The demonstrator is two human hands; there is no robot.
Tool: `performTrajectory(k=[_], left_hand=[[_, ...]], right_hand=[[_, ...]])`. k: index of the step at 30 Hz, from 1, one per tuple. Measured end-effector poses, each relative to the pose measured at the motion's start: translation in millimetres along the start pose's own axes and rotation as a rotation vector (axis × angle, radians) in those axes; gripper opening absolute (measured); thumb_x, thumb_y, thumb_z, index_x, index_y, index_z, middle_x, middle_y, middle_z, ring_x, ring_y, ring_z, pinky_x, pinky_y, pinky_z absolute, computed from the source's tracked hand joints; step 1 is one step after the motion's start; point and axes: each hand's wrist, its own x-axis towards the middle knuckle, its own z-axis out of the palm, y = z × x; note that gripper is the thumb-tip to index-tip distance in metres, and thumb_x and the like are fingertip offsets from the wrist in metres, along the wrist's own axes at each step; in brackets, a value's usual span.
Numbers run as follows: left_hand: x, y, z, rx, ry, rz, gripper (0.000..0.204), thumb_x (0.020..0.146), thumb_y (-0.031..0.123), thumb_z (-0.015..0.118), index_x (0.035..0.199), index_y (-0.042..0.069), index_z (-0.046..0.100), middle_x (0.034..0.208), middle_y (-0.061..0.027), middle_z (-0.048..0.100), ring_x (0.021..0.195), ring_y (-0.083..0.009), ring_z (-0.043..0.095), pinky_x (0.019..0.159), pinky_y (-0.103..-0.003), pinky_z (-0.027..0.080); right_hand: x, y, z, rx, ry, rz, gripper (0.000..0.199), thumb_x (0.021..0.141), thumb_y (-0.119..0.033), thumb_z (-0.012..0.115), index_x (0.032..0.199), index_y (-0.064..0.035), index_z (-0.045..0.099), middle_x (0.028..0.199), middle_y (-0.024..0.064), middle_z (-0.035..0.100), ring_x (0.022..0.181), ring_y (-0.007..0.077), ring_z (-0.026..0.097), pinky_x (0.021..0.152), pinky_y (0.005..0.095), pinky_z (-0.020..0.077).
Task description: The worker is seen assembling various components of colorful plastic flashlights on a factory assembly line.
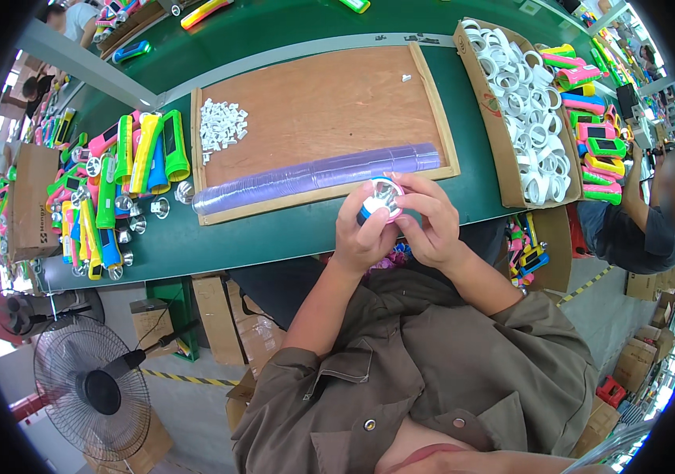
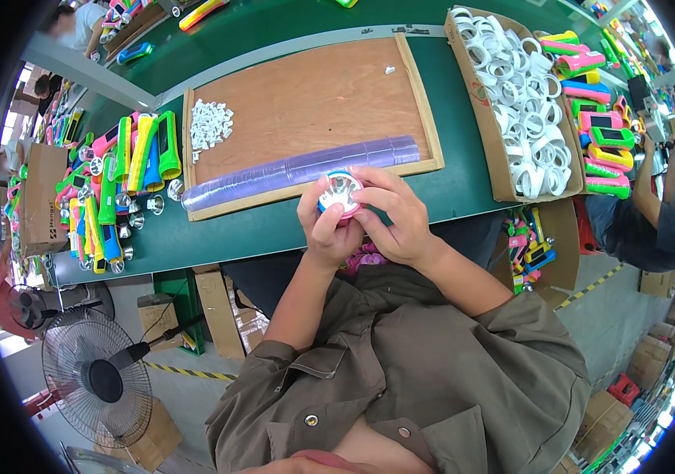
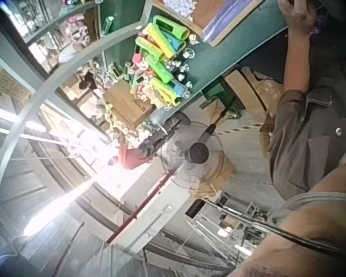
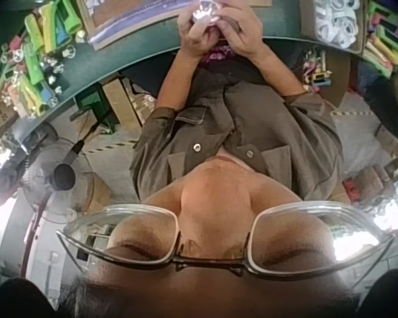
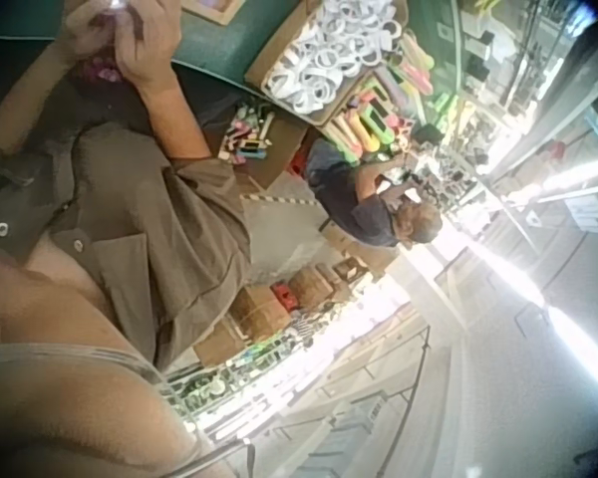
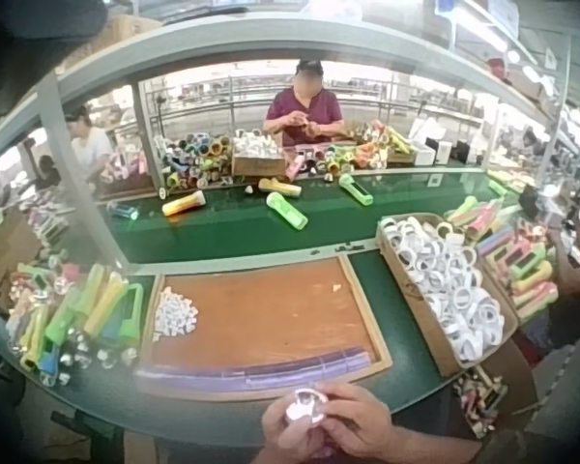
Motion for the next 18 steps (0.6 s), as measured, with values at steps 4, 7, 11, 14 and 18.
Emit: performTrajectory(k=[4, 7, 11, 14, 18], left_hand=[[1.5, 0.6, -0.1, 0.099, 0.047, 0.042, 0.063, 0.081, 0.009, 0.080, 0.125, 0.013, 0.036, 0.131, -0.0262, 0.042, 0.113, -0.0372, 0.057, 0.084, -0.040, 0.059], [3.8, 0.3, -2.2, 0.128, 0.062, 0.082, 0.061, 0.082, 0.013, 0.080, 0.124, 0.012, 0.036, 0.131, -0.0275, 0.042, 0.114, -0.0377, 0.056, 0.084, -0.040, 0.059], [-3.2, -13.7, 2.4, 0.095, 0.047, 0.063, 0.059, 0.084, 0.013, 0.078, 0.125, 0.011, 0.036, 0.134, -0.0298, 0.041, 0.115, -0.0404, 0.057, 0.084, -0.041, 0.060], [-4.5, -11.2, 0.1, 0.137, 0.027, 0.049, 0.058, 0.084, 0.012, 0.077, 0.126, 0.011, 0.037, 0.135, -0.0303, 0.041, 0.116, -0.0419, 0.058, 0.084, -0.041, 0.060], [1.4, -13.7, 6.5, 0.086, 0.056, 0.044, 0.052, 0.083, 0.005, 0.075, 0.123, 0.011, 0.042, 0.139, -0.0269, 0.036, 0.115, -0.0449, 0.057, 0.086, -0.047, 0.059]], right_hand=[[-4.0, -9.1, 4.9, 0.001, 0.053, 0.022, 0.028, 0.082, 0.000, 0.073, 0.108, -0.0015, 0.062, 0.121, 0.0246, 0.061, 0.107, 0.0369, 0.064, 0.090, 0.0401, 0.0537], [-3.1, -8.3, 7.2, 0.008, 0.080, -0.032, 0.028, 0.082, -0.001, 0.074, 0.108, -0.0012, 0.063, 0.122, 0.0243, 0.060, 0.109, 0.0376, 0.063, 0.092, 0.0405, 0.0534], [-3.3, 3.5, 11.4, -0.057, 0.047, -0.016, 0.030, 0.081, 0.001, 0.074, 0.109, -0.0011, 0.063, 0.123, 0.0244, 0.060, 0.113, 0.0382, 0.062, 0.092, 0.0410, 0.0538], [-2.4, 1.4, 11.9, -0.035, 0.039, -0.030, 0.034, 0.081, 0.002, 0.074, 0.112, -0.0015, 0.061, 0.126, 0.0252, 0.058, 0.114, 0.0389, 0.061, 0.093, 0.0419, 0.0533], [6.4, -6.1, 12.9, -0.011, 0.073, 0.018, 0.038, 0.081, 0.003, 0.073, 0.115, -0.0020, 0.059, 0.129, 0.0256, 0.055, 0.115, 0.0394, 0.060, 0.095, 0.0424, 0.0519]])
